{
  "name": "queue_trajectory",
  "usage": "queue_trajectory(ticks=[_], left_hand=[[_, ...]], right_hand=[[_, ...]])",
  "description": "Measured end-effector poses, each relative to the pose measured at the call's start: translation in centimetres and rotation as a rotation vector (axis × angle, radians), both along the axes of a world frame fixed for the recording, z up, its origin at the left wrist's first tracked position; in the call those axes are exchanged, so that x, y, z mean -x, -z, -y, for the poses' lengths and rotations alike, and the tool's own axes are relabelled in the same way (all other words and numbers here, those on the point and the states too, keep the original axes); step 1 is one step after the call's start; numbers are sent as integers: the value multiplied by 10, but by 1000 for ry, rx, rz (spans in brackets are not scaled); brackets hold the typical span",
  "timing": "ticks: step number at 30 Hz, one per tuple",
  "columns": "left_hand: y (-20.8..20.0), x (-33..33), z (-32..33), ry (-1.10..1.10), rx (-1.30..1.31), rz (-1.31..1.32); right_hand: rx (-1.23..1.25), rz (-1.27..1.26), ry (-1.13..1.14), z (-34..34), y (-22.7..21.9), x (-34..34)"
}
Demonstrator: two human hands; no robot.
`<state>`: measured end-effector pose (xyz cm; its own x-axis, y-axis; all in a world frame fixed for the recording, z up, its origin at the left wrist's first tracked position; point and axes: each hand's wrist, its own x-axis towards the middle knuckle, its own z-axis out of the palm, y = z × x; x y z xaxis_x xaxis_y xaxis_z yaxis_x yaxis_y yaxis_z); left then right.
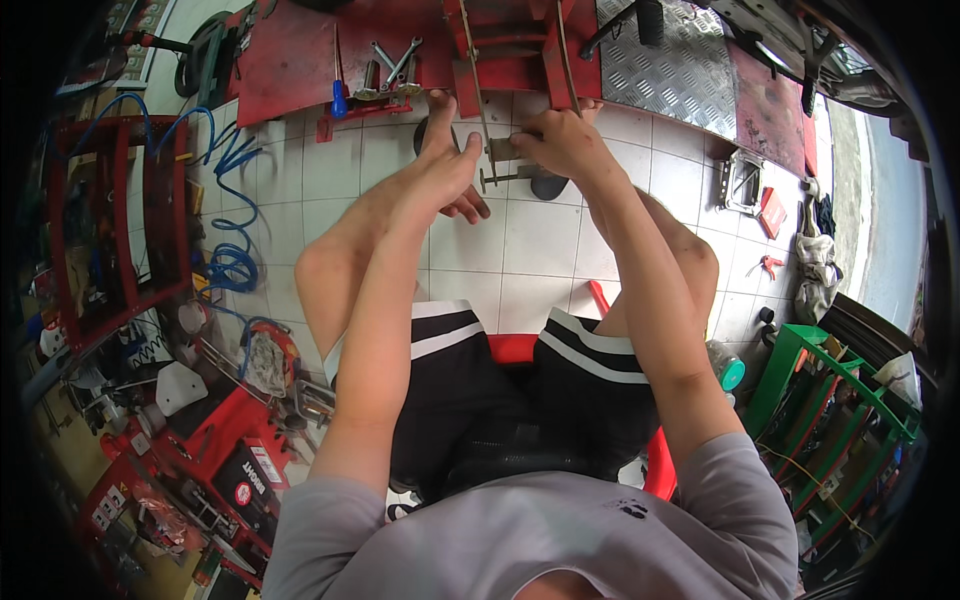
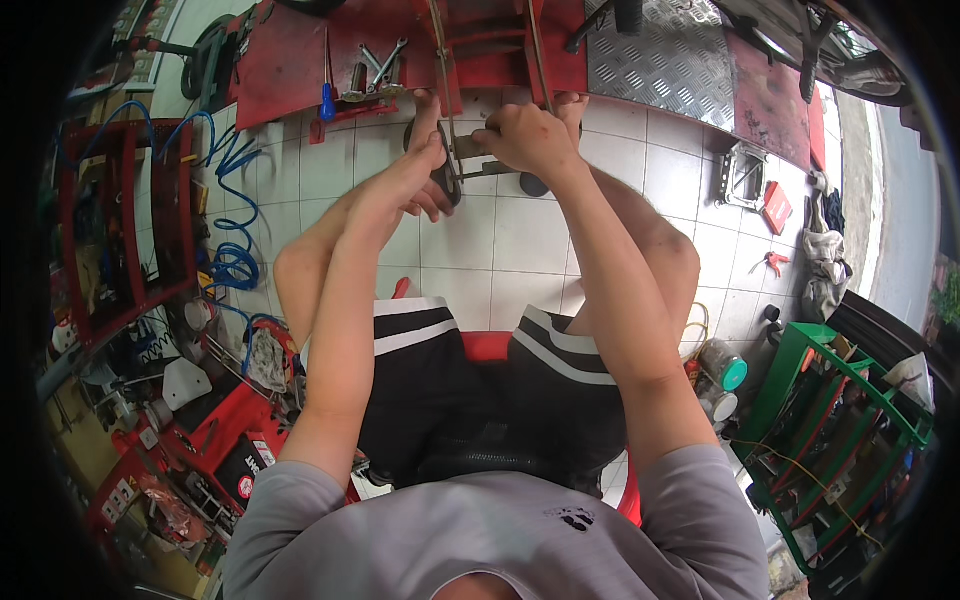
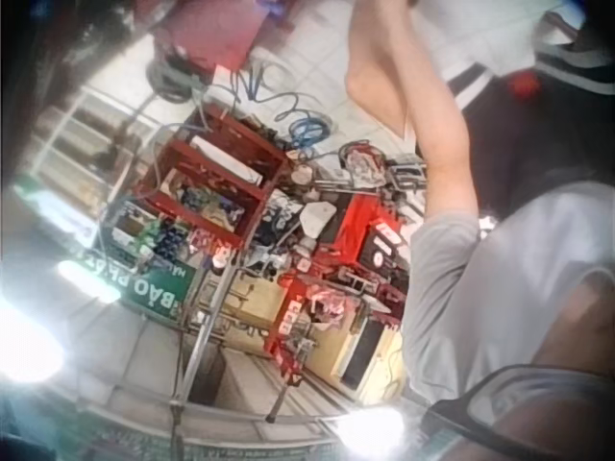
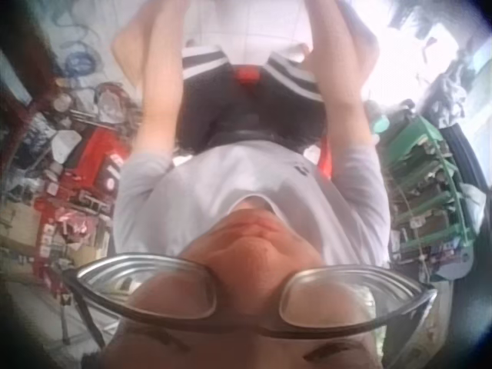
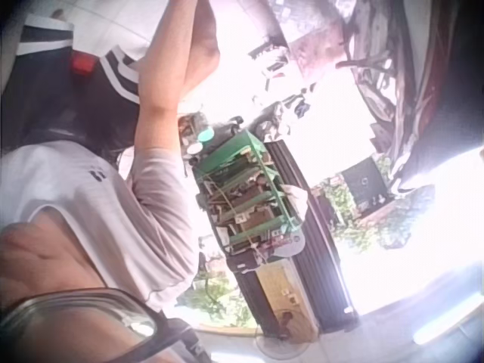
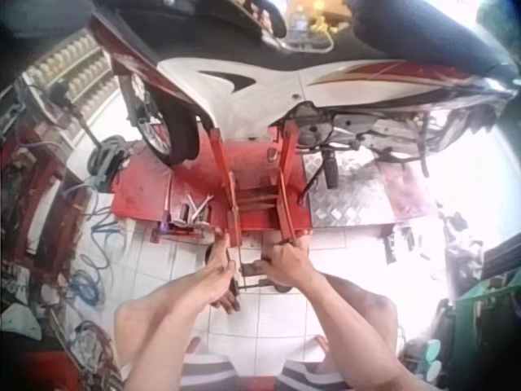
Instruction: The person sits on a low stool and works on the underside of a motorcycle, using a wrench to tighten bolts on a metal bracket. They then remove the bracket, clean it with a cloth, and reattach it to the motorcycle frame.
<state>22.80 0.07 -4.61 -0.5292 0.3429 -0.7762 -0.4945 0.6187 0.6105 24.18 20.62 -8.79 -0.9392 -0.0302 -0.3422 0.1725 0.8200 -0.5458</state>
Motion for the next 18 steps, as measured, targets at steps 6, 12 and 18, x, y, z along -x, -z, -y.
queue_trajectory(ticks=[6,12,18], left_hand=[[-17,3,-4,-22,-23,-61],[-12,2,-3,-25,-26,-94],[-2,4,-1,-61,52,68]], right_hand=[[-20,-10,7,0,3,1],[21,-128,-1,-1,7,-2],[51,-104,16,-1,5,-2]])
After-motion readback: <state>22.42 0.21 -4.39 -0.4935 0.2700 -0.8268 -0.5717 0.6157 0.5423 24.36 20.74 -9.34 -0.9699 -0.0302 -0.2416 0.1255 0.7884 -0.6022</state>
